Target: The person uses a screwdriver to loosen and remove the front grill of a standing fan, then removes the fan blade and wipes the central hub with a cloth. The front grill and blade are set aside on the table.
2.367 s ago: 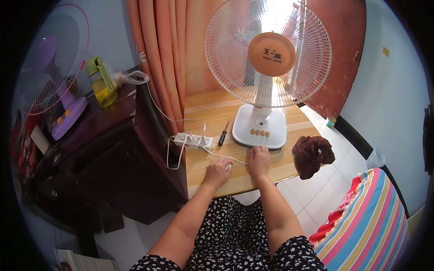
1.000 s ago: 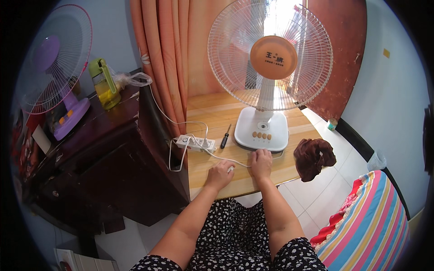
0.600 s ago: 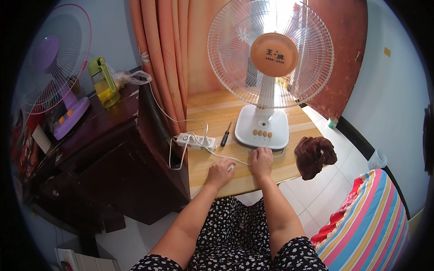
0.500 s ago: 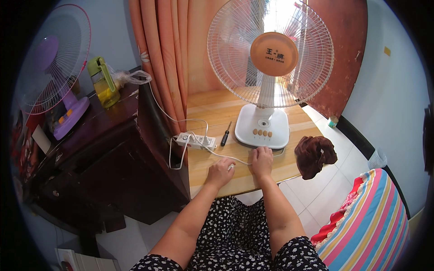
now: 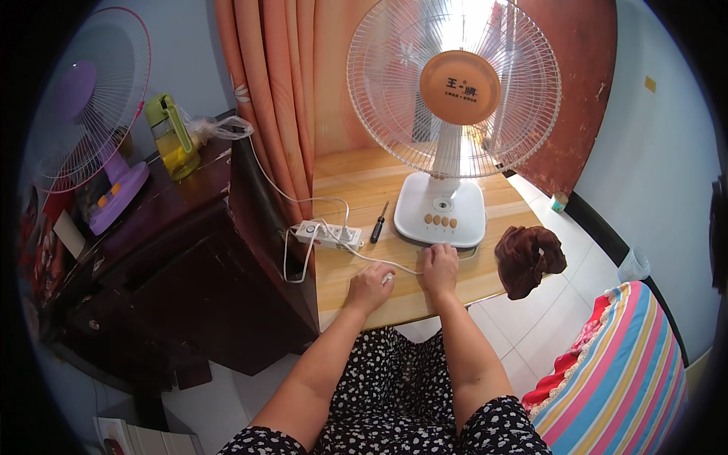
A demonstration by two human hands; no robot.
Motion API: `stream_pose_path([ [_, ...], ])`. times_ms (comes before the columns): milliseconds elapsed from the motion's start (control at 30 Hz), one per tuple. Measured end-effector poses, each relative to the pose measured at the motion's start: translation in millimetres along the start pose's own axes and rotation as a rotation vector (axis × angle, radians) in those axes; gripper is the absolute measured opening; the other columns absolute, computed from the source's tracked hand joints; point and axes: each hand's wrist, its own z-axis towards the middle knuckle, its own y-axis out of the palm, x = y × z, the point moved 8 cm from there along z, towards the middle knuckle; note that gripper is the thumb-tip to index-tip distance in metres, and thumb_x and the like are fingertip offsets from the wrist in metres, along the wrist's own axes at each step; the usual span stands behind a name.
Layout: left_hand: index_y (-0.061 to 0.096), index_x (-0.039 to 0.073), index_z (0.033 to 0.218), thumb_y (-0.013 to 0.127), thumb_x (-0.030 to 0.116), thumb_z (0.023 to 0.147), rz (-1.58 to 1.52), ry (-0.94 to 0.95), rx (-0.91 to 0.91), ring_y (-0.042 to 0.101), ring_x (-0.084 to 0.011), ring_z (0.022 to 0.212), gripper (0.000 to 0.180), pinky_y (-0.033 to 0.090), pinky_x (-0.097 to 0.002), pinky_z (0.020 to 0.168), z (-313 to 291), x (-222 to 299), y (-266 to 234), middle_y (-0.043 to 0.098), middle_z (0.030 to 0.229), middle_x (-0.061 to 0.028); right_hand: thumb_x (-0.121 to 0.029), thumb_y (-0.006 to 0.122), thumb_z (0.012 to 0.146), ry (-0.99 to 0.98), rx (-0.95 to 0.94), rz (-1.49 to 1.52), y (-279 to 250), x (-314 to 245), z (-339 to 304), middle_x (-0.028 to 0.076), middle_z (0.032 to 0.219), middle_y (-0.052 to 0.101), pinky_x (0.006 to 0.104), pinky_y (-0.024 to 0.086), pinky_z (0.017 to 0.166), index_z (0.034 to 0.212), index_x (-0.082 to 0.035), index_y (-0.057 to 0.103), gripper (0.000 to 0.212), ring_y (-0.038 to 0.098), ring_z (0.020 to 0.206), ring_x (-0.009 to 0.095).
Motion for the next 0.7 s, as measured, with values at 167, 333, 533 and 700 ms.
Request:
stream_pose_path([
  [167, 0.066, 0.014, 0.092, 0.060, 0.016, 0.078, -0.011, 0.000, 0.007, 0.063, -0.0311, 0.088, 0.016, 0.052, -0.0428, 0.077, 0.3, 0.1, -0.2, 0.065, 0.098, -0.0067, -0.018, 0.057, 0.088, 0.009, 0.004, 0.008, -1.0, -0.2, 0.2, 0.011, 0.088, 0.058, 0.0426, 0.042, 0.084, 0.083, -0.005, 0.059, 0.014, 0.052, 0.092, 0.032],
  [333, 0.066, 0.014, 0.092, 0.061, 0.016, 0.078, -0.012, -0.014, -0.002, 0.063, -0.0304, 0.088, 0.015, 0.052, -0.0424, 0.078, 0.6, 1.5, -1.6, 0.065, 0.098, -0.0062, -0.018, 0.058, 0.088, -0.001, 0.007, 0.007, -1.4, -0.5, 0.6, 0.011, 0.088, 0.058, 0.0425, 0.042, 0.083, 0.083, -0.005, 0.059, 0.014, 0.053, 0.091, 0.032],
  [533, 0.066, 0.015, 0.092, 0.061, 0.017, 0.078, -0.004, -0.019, -0.007, 0.063, -0.0298, 0.088, 0.015, 0.051, -0.0422, 0.078, 0.1, -0.1, 0.6, 0.065, 0.098, -0.0057, -0.018, 0.058, 0.088, 0.007, 0.015, 0.006, -1.3, 0.8, -0.1, 0.011, 0.088, 0.058, 0.0425, 0.042, 0.083, 0.083, -0.005, 0.059, 0.014, 0.053, 0.091, 0.032],
  [700, 0.066, 0.015, 0.092, 0.061, 0.017, 0.078, -0.005, -0.025, -0.005, 0.063, -0.0298, 0.088, 0.015, 0.051, -0.0421, 0.077, -0.3, -1.0, 1.2, 0.065, 0.098, -0.0055, -0.018, 0.057, 0.088, 0.010, 0.013, 0.031, -2.1, 0.7, 0.4, 0.011, 0.088, 0.059, 0.0426, 0.043, 0.082, 0.084, -0.005, 0.060, 0.014, 0.053, 0.091, 0.032],
])
